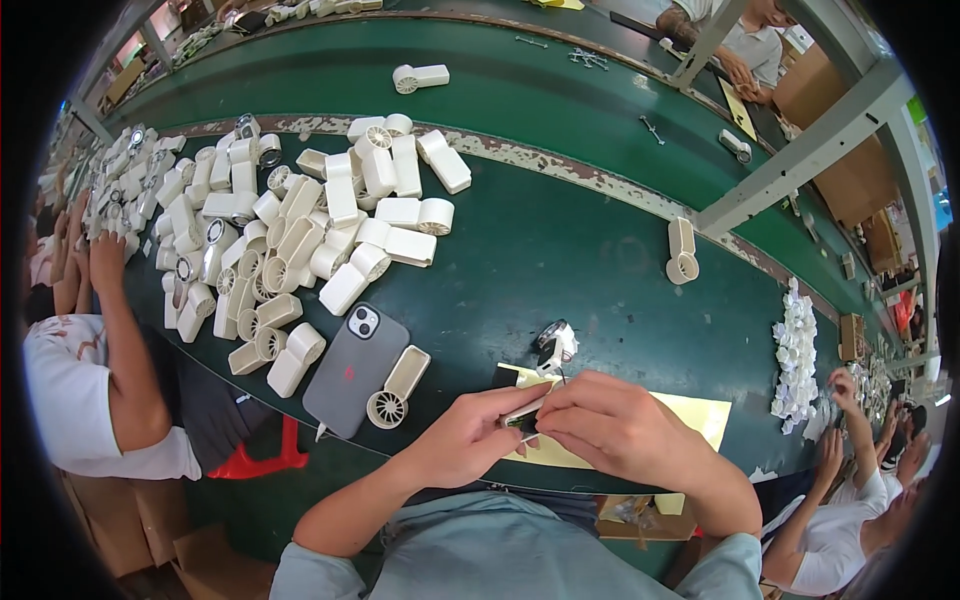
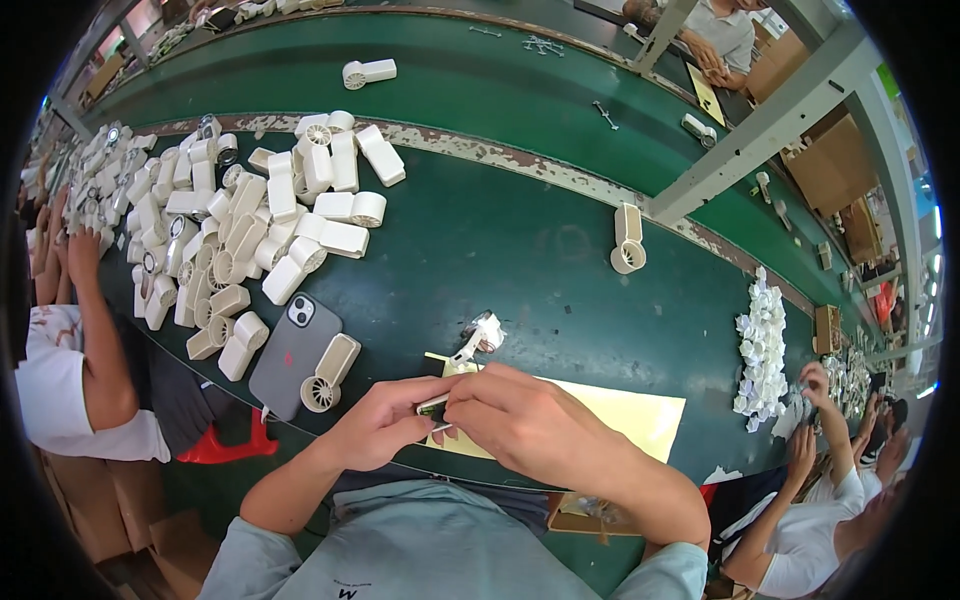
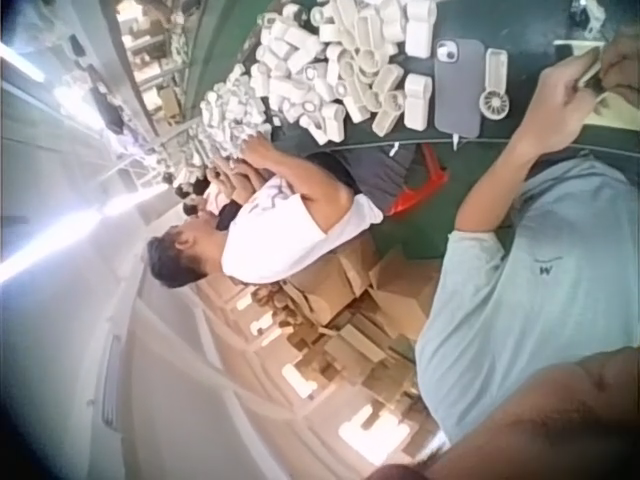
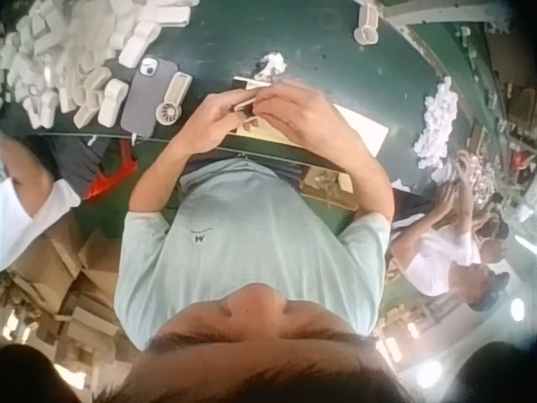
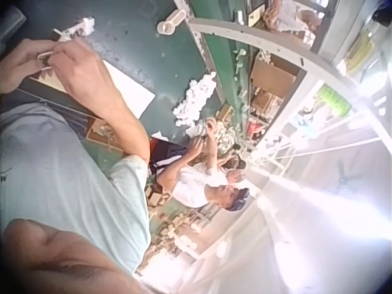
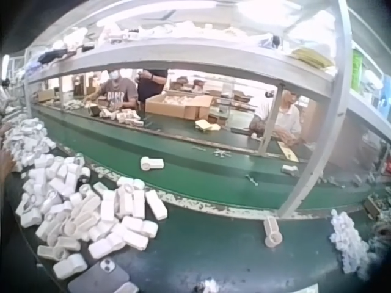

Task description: The person assembles portable fans along an assembly line by placing internal motor components, batteries, and adhesive pads into plastic housings and snapping the outer cases together by hand.

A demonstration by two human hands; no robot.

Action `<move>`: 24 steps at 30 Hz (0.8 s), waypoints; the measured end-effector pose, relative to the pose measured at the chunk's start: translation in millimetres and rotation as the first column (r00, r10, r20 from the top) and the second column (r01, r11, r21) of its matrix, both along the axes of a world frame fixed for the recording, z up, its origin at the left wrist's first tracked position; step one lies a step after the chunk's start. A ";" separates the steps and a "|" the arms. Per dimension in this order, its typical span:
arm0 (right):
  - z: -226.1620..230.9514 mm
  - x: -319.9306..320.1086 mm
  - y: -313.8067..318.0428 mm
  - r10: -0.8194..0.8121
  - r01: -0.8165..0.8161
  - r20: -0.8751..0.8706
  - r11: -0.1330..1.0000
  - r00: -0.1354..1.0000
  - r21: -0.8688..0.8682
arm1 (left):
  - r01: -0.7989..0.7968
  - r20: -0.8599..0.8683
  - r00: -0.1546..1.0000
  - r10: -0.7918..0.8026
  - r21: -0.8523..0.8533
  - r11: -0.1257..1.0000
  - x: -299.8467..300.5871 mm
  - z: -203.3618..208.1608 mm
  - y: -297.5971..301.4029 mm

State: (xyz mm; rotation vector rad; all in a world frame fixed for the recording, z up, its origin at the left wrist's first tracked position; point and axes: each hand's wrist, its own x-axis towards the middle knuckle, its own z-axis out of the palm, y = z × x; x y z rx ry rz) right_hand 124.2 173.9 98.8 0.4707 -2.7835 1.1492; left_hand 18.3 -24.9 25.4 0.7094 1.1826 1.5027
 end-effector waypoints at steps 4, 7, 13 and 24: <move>-1.6 0.7 -1.0 -0.007 0.007 -0.002 0.998 1.000 0.063 | 0.019 0.038 0.999 -0.019 0.004 1.000 -1.8 1.9 -0.8; -1.1 0.6 -2.3 -0.012 0.012 -0.003 0.998 1.000 0.070 | 0.013 0.026 1.000 -0.012 -0.026 1.000 0.0 1.8 0.7; -5.3 1.8 -1.5 0.010 -0.011 0.009 0.996 1.000 0.088 | -0.048 -0.078 0.996 0.043 -0.053 0.997 6.2 -0.8 4.6; -26.4 21.3 20.9 -0.522 0.492 -0.074 0.836 0.850 -0.245 | 0.001 0.205 0.979 0.011 -0.056 0.998 -4.7 -3.2 -2.3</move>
